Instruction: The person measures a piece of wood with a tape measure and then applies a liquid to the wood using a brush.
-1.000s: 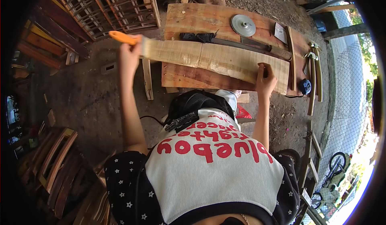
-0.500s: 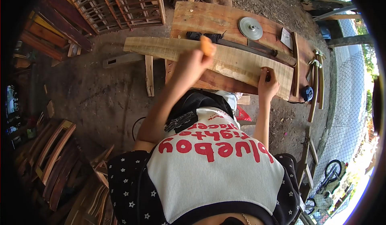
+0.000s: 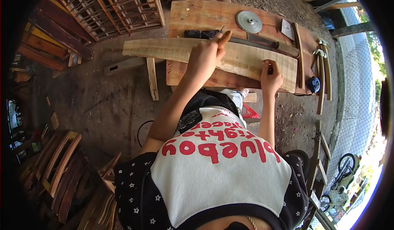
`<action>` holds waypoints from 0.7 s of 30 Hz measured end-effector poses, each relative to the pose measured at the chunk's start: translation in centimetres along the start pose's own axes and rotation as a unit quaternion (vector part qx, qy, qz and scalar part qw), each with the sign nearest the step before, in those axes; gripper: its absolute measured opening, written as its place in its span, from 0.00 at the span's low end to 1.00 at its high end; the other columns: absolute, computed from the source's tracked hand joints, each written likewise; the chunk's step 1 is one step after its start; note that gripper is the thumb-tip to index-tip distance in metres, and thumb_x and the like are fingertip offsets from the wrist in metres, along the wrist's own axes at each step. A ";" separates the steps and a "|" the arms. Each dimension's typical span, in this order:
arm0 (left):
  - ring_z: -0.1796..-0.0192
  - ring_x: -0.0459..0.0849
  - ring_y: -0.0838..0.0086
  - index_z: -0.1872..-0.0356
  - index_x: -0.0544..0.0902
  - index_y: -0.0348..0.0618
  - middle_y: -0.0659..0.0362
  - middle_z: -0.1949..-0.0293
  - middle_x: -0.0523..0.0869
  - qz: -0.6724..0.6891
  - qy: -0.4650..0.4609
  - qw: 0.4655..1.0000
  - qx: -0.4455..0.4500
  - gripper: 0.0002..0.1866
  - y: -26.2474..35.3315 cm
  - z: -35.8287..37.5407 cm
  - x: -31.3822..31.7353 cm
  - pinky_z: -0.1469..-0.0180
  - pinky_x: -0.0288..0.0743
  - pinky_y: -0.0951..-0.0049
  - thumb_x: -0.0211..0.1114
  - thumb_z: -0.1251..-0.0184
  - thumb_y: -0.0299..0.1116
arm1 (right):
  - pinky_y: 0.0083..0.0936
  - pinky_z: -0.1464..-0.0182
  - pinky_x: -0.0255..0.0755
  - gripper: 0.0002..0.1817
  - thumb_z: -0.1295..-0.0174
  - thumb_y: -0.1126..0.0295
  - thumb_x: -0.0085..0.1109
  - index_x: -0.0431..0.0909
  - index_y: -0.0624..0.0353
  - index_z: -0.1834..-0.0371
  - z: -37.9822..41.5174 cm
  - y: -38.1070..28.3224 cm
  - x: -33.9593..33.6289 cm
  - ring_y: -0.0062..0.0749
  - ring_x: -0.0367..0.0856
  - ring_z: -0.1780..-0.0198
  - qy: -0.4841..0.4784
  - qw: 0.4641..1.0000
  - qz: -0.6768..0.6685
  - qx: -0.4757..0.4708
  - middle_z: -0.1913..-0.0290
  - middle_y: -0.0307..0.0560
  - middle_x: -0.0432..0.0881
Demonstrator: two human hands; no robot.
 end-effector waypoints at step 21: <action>0.70 0.77 0.82 0.55 0.80 0.37 0.61 0.66 0.83 0.203 0.013 0.974 -0.097 0.09 -10.8 2.2 -5.3 0.67 0.73 0.81 0.58 0.33 0.25 | 0.29 0.73 0.70 0.08 0.39 0.63 0.56 0.82 0.52 0.69 0.1 -0.4 -0.3 0.37 0.79 0.77 0.029 0.999 0.007 -0.027 0.78 0.42 0.80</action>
Point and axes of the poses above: each hand's wrist, its own z-axis away from the middle knuckle, its own x-axis out of the palm, y = z × x, the point moved 10 cm from there along -z, towards the middle knuckle
